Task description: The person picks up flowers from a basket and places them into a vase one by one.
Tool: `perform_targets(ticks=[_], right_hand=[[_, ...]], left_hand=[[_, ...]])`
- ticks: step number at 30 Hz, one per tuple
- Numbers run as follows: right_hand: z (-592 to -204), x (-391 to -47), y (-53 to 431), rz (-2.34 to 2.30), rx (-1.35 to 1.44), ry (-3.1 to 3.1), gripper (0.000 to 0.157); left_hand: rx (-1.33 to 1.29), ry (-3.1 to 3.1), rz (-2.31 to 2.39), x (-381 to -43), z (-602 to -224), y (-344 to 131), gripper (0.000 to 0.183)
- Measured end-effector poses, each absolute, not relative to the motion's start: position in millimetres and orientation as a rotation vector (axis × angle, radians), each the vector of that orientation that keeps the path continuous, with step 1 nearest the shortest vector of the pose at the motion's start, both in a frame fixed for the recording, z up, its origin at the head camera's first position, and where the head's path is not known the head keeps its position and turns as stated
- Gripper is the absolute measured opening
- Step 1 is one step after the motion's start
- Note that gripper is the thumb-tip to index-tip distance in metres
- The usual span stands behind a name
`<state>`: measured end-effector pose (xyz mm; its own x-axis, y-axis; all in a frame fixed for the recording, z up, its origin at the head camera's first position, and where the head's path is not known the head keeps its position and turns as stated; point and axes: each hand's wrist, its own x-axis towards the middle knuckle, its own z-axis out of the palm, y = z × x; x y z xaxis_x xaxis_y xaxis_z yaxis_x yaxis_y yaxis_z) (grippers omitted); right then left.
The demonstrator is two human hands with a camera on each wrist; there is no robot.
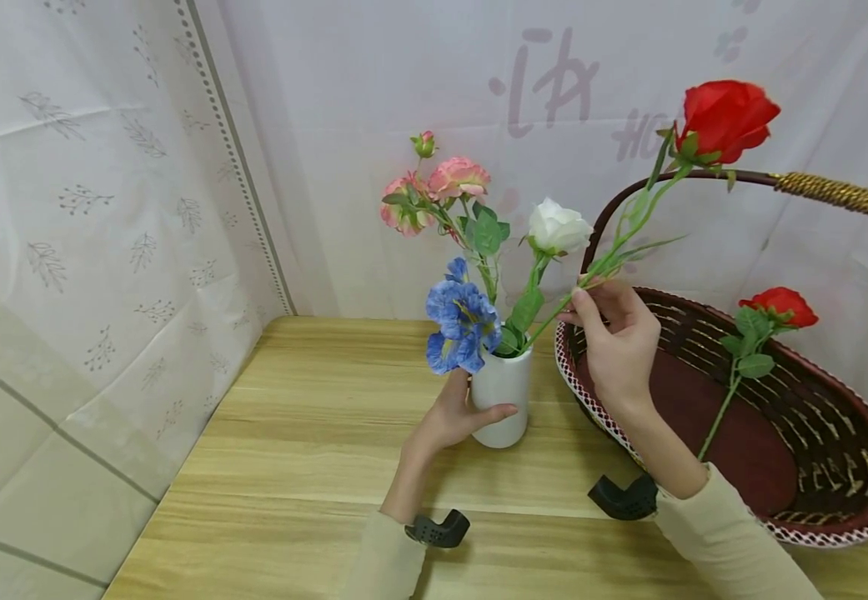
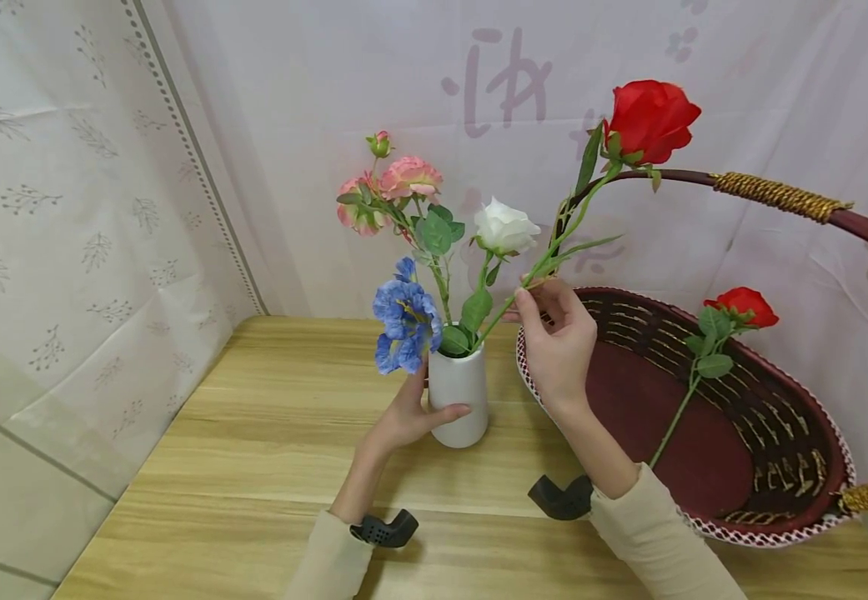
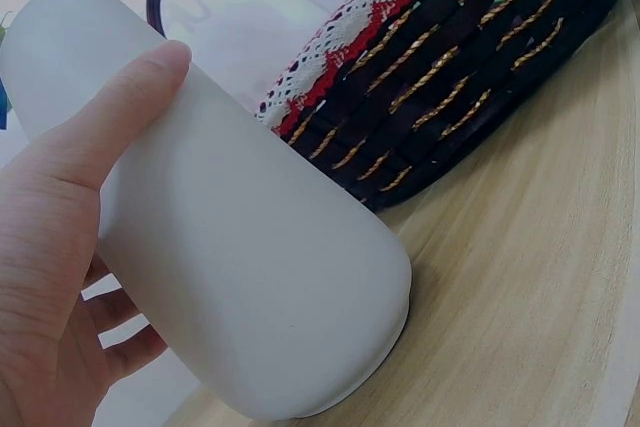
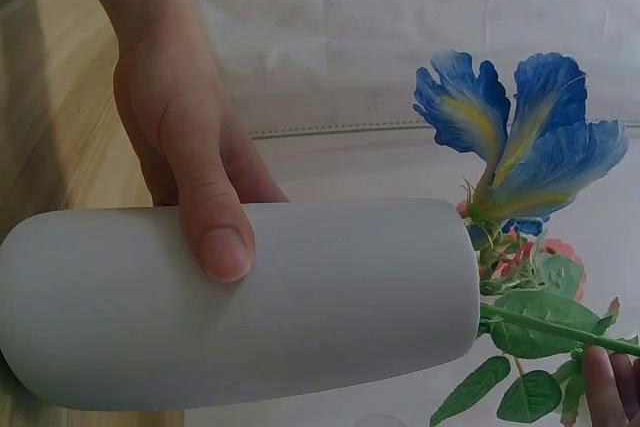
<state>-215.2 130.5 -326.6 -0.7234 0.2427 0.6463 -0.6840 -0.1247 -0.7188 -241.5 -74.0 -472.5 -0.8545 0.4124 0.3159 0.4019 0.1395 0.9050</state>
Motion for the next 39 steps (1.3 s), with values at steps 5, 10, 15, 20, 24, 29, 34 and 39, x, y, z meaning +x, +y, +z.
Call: perform_targets(ticks=[5,10,15,20,24,29,34,39], right_hand=[[-328,-216,129,1.912,0.517,-1.514,0.024],[-328,-216,126,1.906,0.51,-1.528,0.021],[-329,-216,124,1.885,0.496,-1.548,0.023],[-330,-217,123,1.867,0.507,-1.541,0.022],[-331,-219,121,1.847,0.505,-1.548,0.018],[-332,-220,120,1.836,0.502,-1.55,0.018],[-333,-220,119,1.818,0.498,-1.559,0.018],[-339,-220,116,1.793,0.511,-1.581,0.017]], left_hand=[[0.822,2.361,1.87,-241,-472,-74,0.088],[0.829,2.36,1.874,-241,-471,-74,0.088],[0.825,2.364,1.867,-241,-472,-74,0.088],[0.83,2.371,1.865,-241,-471,-74,0.089],[0.822,2.366,1.863,-240,-470,-74,0.089],[0.792,2.372,1.849,-239,-470,-75,0.089],[0.785,2.37,1.853,-239,-470,-74,0.089],[0.789,2.381,1.85,-239,-469,-74,0.091]])
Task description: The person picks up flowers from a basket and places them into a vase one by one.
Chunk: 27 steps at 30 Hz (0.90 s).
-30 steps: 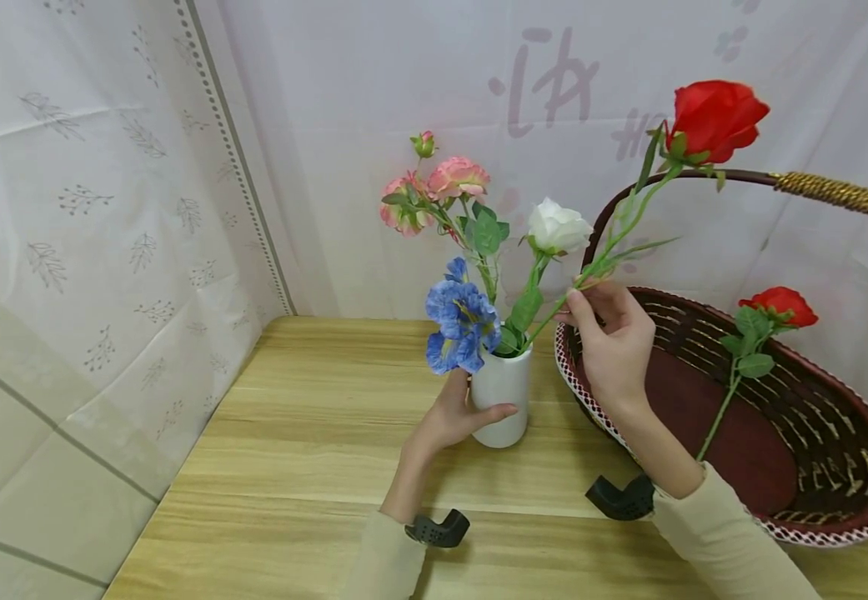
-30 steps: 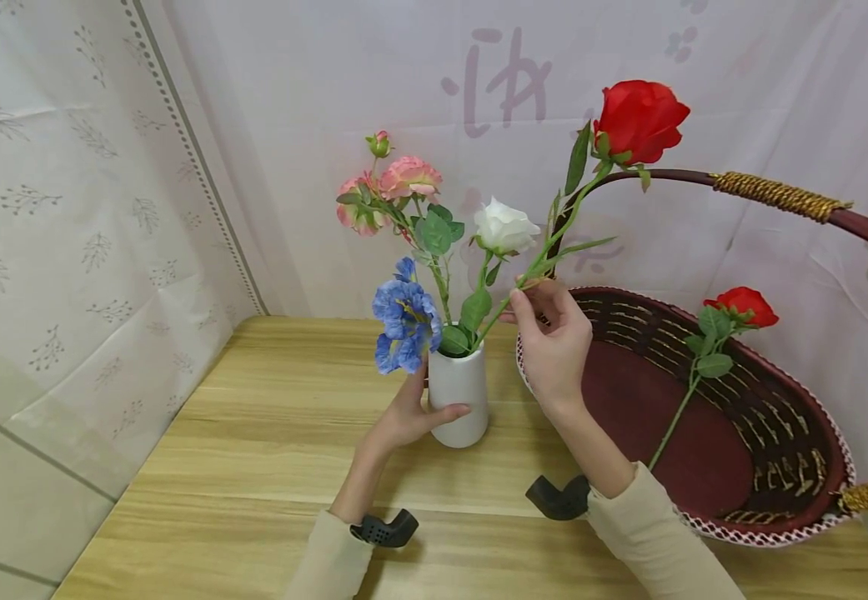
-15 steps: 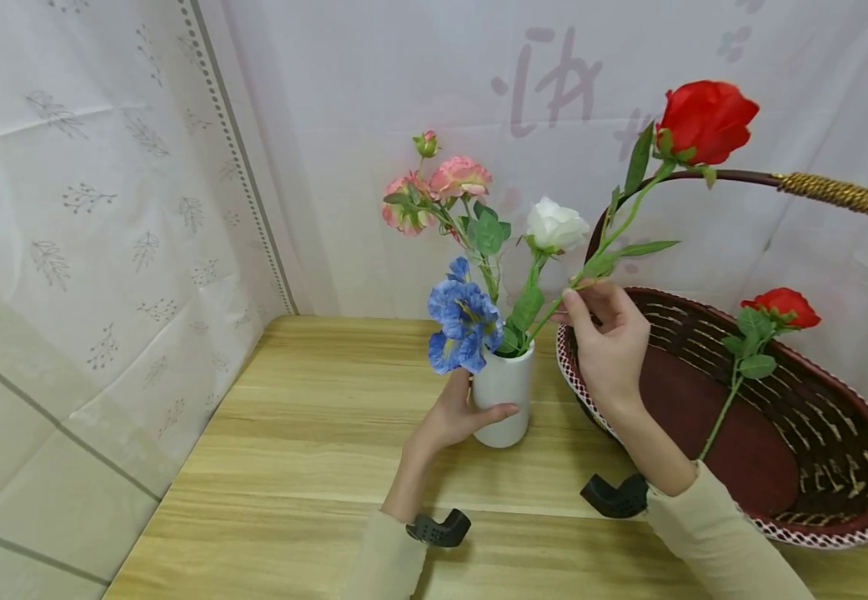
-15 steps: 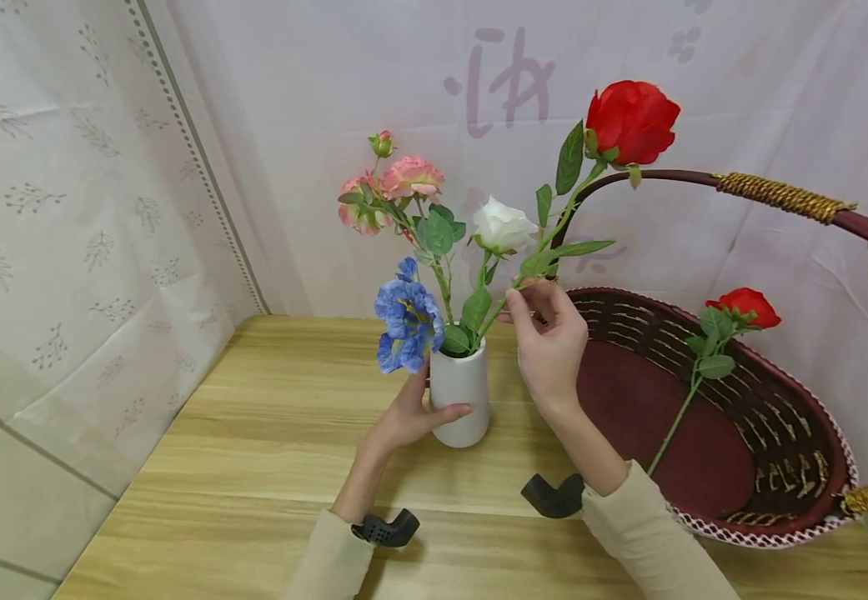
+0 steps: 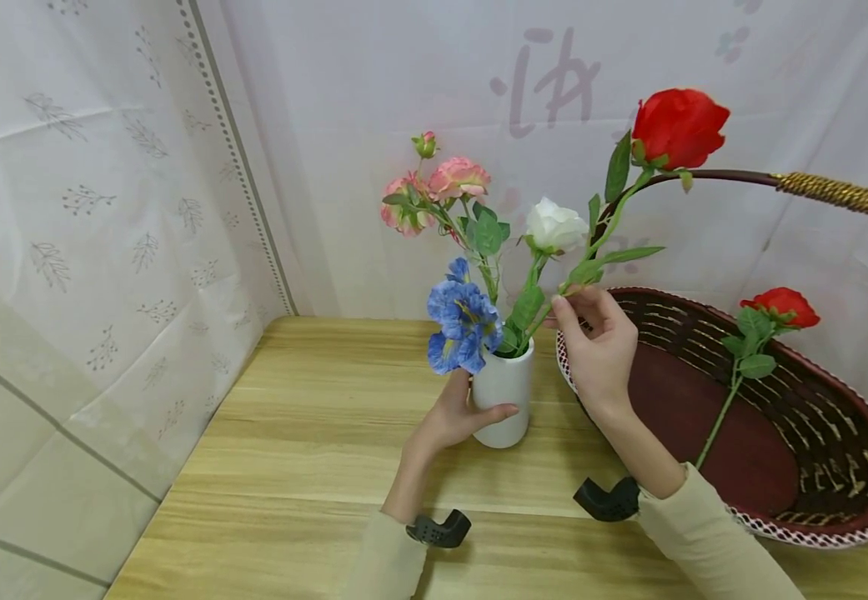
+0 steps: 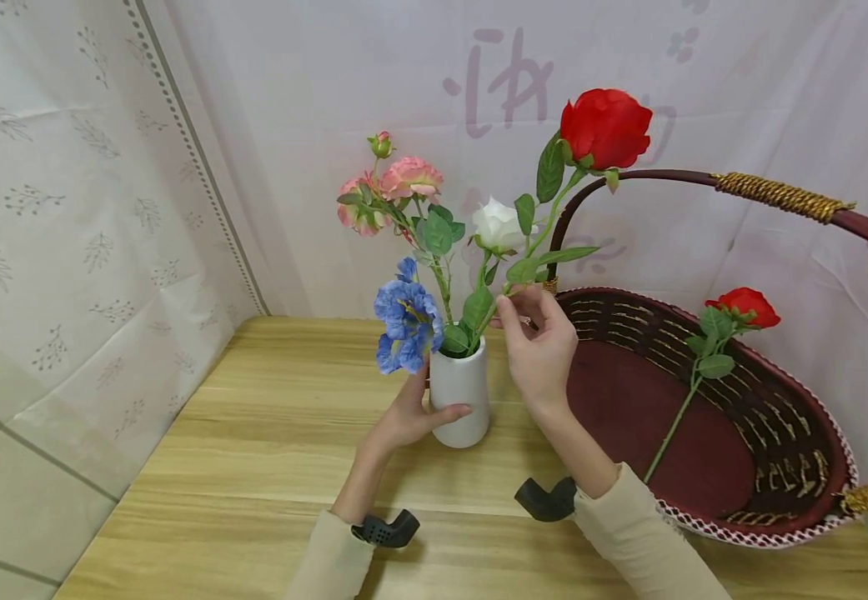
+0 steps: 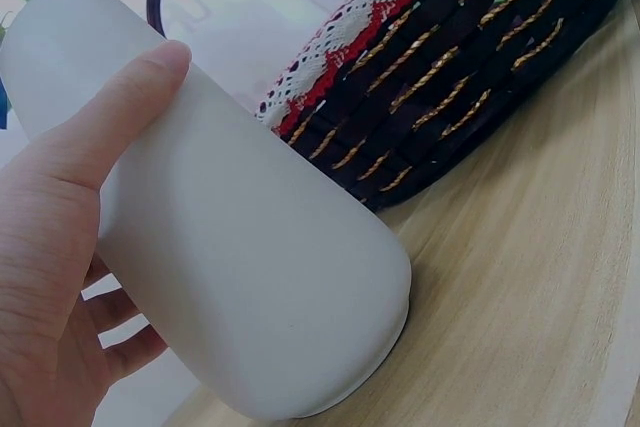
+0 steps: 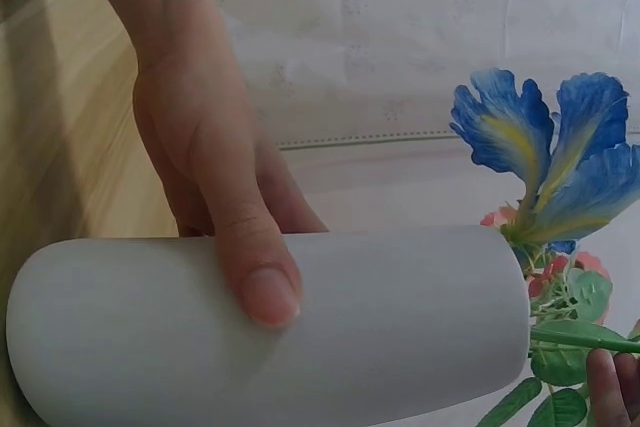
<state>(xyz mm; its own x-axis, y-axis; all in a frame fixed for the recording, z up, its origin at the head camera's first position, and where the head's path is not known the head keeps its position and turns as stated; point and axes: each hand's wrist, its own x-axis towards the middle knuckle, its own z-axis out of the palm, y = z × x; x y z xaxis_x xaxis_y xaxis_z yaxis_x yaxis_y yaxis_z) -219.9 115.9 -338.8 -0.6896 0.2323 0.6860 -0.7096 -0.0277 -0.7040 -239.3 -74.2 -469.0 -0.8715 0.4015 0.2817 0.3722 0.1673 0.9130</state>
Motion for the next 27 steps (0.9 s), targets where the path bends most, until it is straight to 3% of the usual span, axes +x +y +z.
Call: perform_targets(ticks=[15,27], right_hand=[[-357,-220,114,1.723,0.465,-1.689,0.014],[-366,-221,112,1.762,0.44,-1.686,0.014]], left_hand=[[0.872,2.362,1.896,-243,-471,-73,0.093],[0.889,2.332,1.919,-224,-441,-75,0.089]])
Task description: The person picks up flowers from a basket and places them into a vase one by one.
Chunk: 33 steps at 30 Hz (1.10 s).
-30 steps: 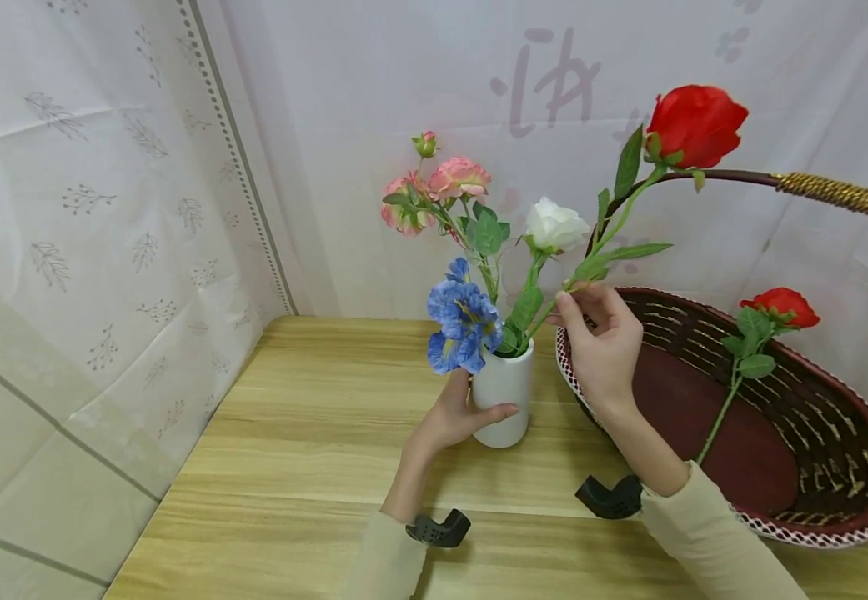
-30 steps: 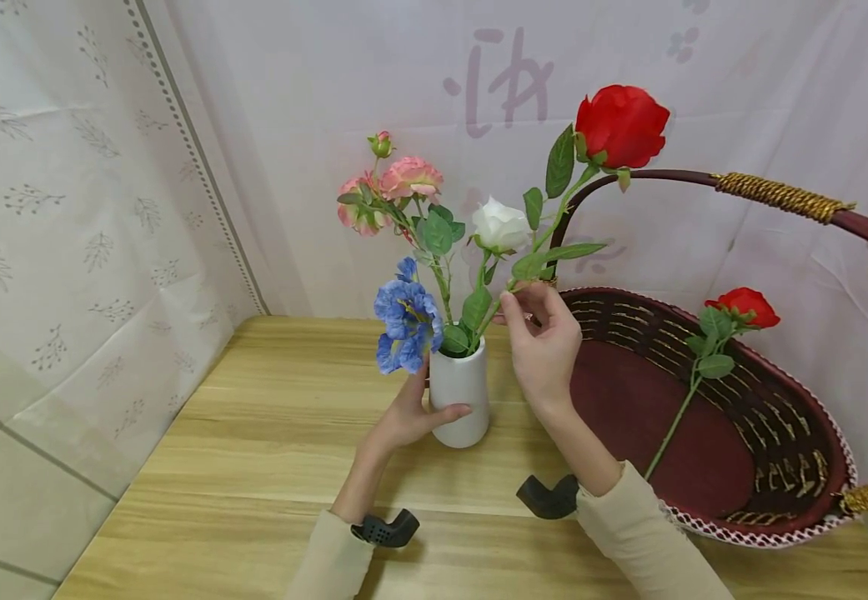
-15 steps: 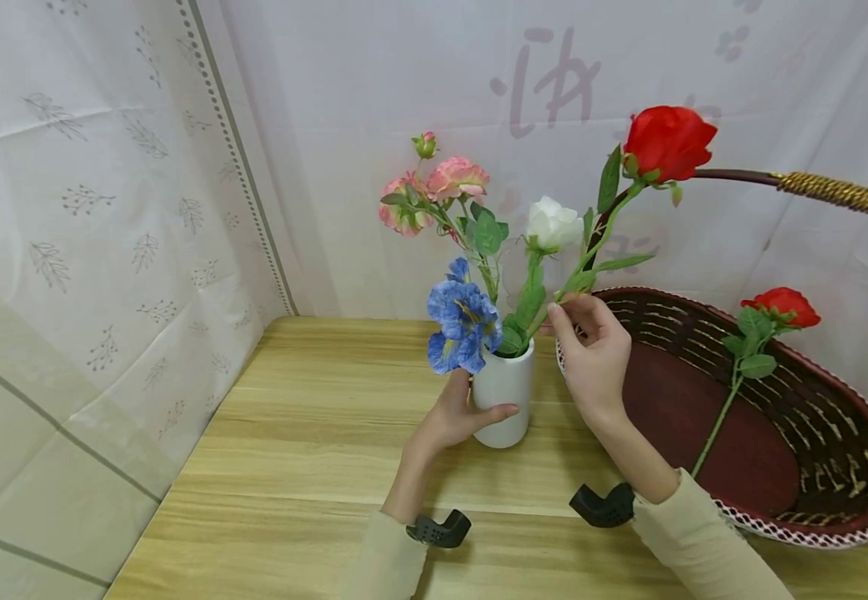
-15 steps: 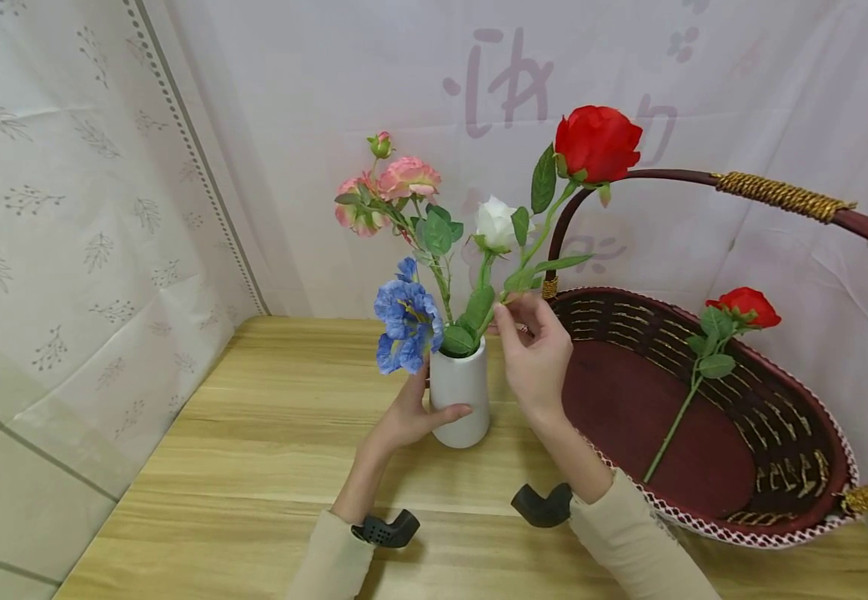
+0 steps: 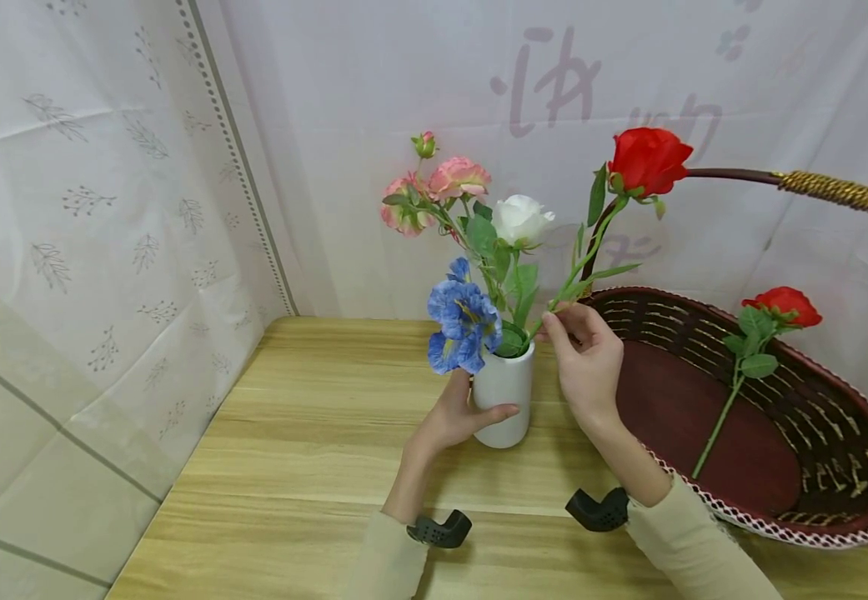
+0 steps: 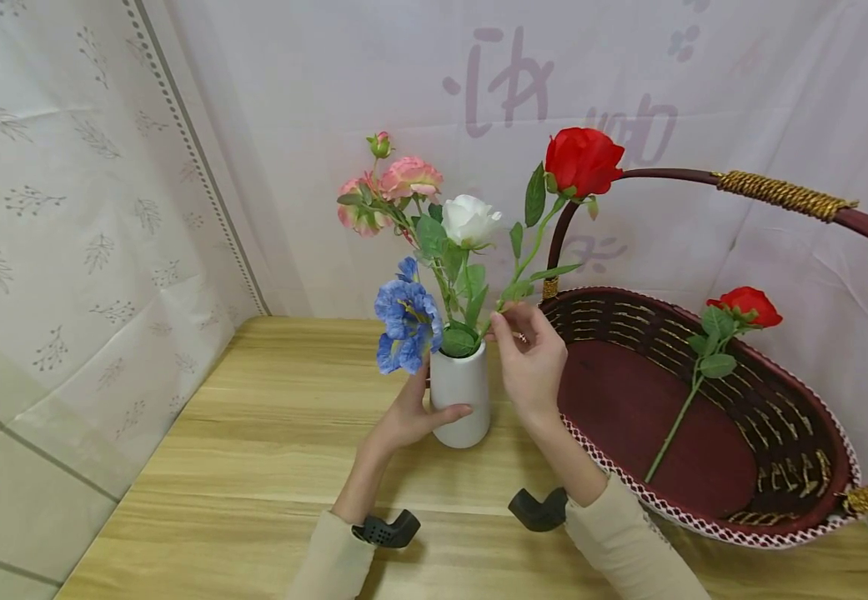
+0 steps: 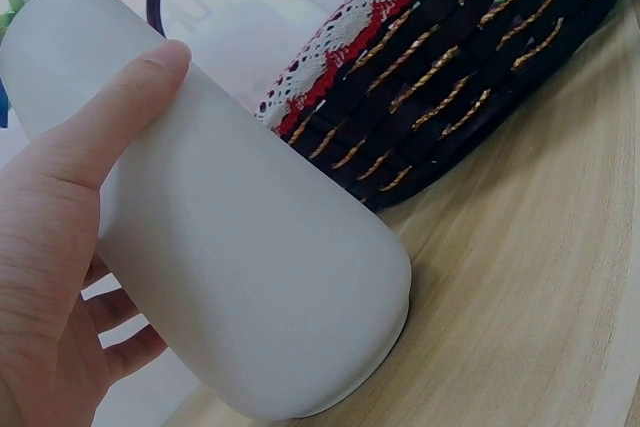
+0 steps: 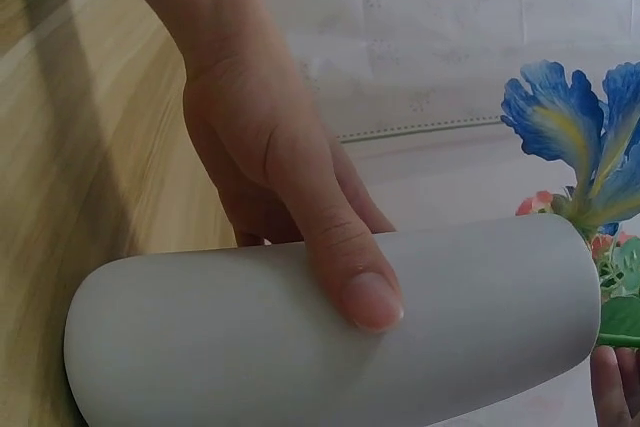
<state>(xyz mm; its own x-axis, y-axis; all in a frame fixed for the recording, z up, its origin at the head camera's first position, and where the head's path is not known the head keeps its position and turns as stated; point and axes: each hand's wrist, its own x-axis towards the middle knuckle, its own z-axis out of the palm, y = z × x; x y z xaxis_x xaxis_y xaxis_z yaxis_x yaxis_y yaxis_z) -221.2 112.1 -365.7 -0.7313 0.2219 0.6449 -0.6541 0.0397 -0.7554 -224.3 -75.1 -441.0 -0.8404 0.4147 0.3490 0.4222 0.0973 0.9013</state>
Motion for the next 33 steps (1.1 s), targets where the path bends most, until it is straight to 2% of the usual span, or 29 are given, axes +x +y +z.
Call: perform_targets(ticks=[10,33], right_hand=[[-371,-223,113,1.72,0.395,-1.751,0.015],[-354,-205,101,1.678,0.323,-1.855,0.011]], left_hand=[[-0.862,-2.354,-1.868,-244,-471,-74,0.092],[-0.816,-2.39,-1.919,-241,-469,-74,0.088]])
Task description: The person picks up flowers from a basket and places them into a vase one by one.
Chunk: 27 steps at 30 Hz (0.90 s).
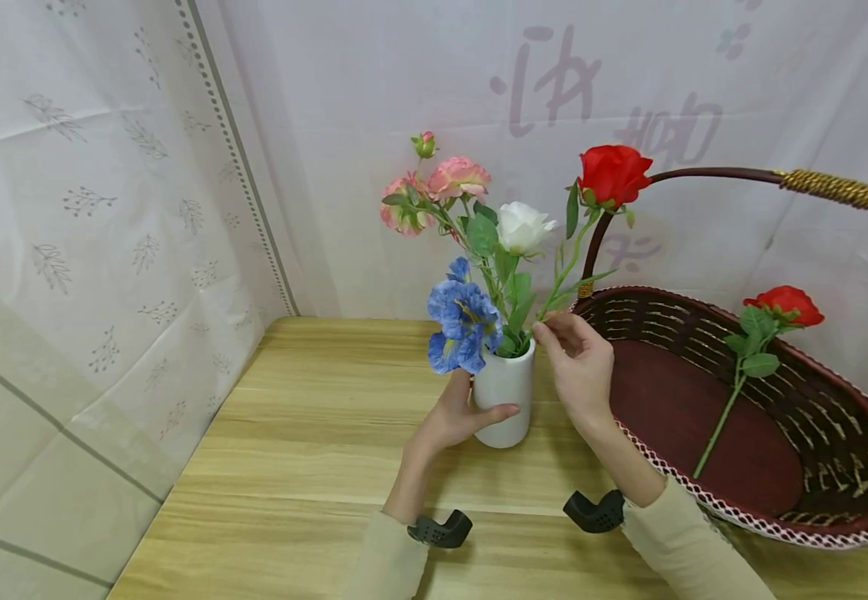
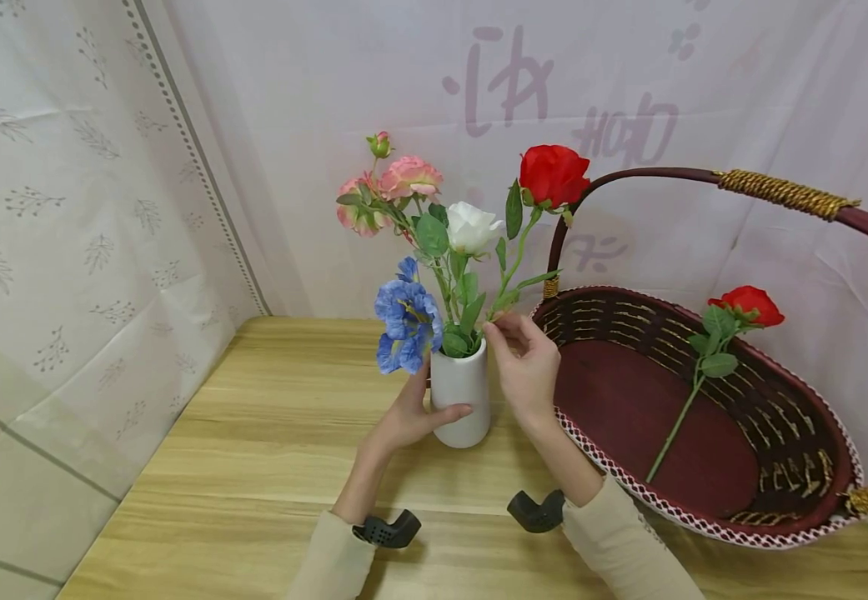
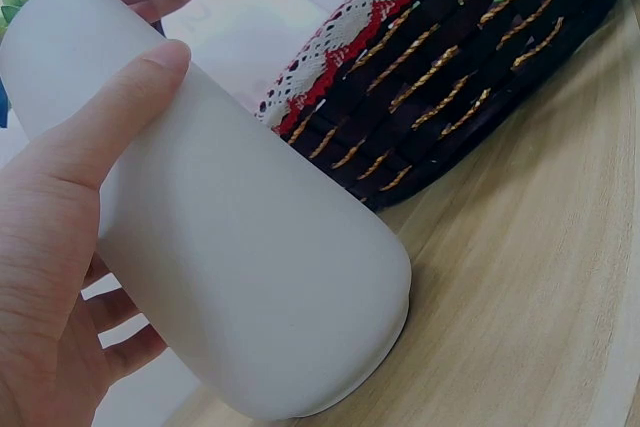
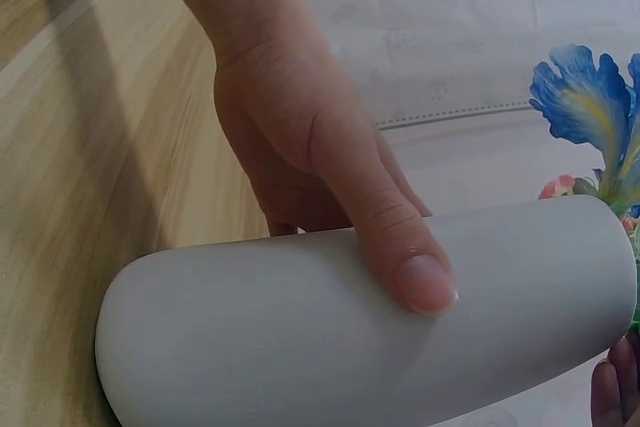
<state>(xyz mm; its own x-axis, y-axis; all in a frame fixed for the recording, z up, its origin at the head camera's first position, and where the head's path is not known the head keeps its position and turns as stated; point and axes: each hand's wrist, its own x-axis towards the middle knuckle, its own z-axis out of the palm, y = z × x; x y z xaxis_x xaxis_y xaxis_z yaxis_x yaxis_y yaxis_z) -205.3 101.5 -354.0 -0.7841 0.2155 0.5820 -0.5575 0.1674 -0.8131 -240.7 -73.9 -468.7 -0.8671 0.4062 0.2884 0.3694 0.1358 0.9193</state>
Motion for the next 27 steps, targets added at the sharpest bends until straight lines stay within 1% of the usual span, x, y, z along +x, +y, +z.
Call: perform_targets(ticks=[4,12,16,24,27], right_hand=[[-354,-206,101,1.661,0.312,-1.879,0.011],[-380,-225,108,1.713,0.302,-1.88,0.01],[-383,-227,109,1.728,0.32,-1.874,0.013],[-384,-228,112,1.789,0.31,-1.958,0.017],[-383,-228,114,1.815,0.281,-2.013,0.02]], left_hand=[[0.755,2.353,1.861,-240,-469,-74,0.086],[0.786,2.342,1.872,-240,-469,-74,0.084],[0.816,2.355,1.873,-242,-470,-73,0.087],[0.933,2.38,1.896,-245,-470,-71,0.102],[0.947,2.359,1.919,-245,-470,-71,0.101]])
